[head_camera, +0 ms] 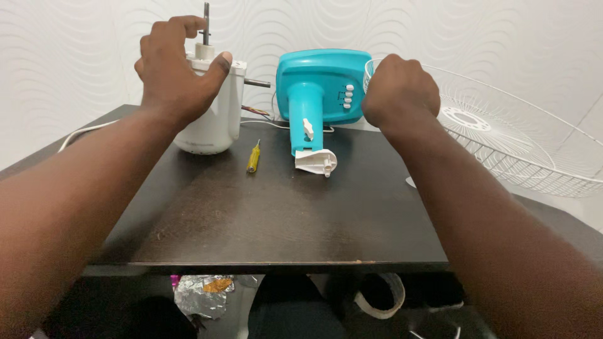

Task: The person assembles an electric fan by hand on a dark table. They attach the motor housing to the fan blade, then fit the front wire cage and secure it with a plastic nut.

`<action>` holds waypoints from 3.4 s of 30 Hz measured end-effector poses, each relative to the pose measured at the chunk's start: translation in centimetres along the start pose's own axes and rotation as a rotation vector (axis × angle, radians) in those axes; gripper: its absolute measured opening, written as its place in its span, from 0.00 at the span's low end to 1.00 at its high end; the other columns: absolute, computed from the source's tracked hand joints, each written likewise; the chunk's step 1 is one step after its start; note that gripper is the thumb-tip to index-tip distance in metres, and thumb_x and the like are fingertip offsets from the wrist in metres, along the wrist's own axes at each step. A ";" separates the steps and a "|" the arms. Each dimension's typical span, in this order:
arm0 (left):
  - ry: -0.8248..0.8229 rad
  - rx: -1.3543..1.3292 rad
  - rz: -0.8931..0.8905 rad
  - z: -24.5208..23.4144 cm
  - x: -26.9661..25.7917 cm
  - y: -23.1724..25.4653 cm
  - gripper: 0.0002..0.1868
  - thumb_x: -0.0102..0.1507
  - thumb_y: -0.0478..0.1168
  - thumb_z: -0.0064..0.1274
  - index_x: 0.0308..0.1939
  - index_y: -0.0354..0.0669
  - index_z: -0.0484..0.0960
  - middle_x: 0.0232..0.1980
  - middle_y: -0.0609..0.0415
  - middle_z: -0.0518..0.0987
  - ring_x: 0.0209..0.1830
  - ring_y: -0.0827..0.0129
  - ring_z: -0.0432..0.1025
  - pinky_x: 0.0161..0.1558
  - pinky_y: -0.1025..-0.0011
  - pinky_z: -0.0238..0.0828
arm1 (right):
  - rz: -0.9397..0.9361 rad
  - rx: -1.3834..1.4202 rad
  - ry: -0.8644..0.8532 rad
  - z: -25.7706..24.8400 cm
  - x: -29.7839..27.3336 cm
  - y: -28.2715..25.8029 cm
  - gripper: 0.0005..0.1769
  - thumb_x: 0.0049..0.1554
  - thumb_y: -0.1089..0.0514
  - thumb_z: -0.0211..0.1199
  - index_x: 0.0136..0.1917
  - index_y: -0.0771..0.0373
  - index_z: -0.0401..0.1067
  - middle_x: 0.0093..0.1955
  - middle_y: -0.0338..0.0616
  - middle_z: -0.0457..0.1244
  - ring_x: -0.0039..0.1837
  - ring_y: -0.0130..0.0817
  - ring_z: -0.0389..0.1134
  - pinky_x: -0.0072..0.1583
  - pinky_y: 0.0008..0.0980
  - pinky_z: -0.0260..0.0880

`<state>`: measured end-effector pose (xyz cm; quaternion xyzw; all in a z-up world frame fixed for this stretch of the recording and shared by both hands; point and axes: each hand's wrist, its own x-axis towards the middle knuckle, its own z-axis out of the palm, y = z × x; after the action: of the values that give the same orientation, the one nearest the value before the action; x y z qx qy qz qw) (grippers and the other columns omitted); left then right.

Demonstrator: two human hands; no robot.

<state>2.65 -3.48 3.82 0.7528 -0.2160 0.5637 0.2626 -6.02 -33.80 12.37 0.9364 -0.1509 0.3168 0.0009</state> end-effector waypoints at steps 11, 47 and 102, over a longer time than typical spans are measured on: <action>-0.018 -0.045 -0.027 0.0 0.8 -1.0 0.36 0.66 0.54 0.65 0.70 0.39 0.69 0.59 0.49 0.75 0.63 0.50 0.61 0.59 0.46 0.55 | -0.184 0.074 0.166 -2.6 0.0 -2.6 0.09 0.47 0.63 0.73 0.43 0.65 0.78 0.44 0.61 0.70 0.47 0.54 0.74 0.47 0.47 0.77; -0.583 -0.963 -0.788 -3.9 9.6 -4.8 0.49 0.66 0.65 0.05 0.64 0.33 0.74 0.56 0.44 0.81 0.58 0.60 0.69 0.66 0.63 0.64 | -1.041 0.631 0.392 -3.3 -3.5 -9.6 0.07 0.59 0.58 0.71 0.48 0.61 0.76 0.44 0.44 0.70 0.47 0.39 0.71 0.49 0.43 0.69; -0.413 -1.433 -1.036 -5.0 8.0 -8.1 0.68 0.56 0.84 0.11 0.76 0.24 0.29 0.81 0.29 0.55 0.82 0.42 0.55 0.67 0.13 0.17 | 0.309 2.271 -0.578 3.2 4.1 -0.6 0.48 0.53 0.49 0.57 0.75 0.80 0.44 0.70 0.75 0.54 0.70 0.64 0.68 0.65 0.53 0.75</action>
<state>6.15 5.70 11.46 0.4980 -0.1921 -0.0404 0.8446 -0.90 -34.70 12.28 0.4093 0.1109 0.0424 -0.9046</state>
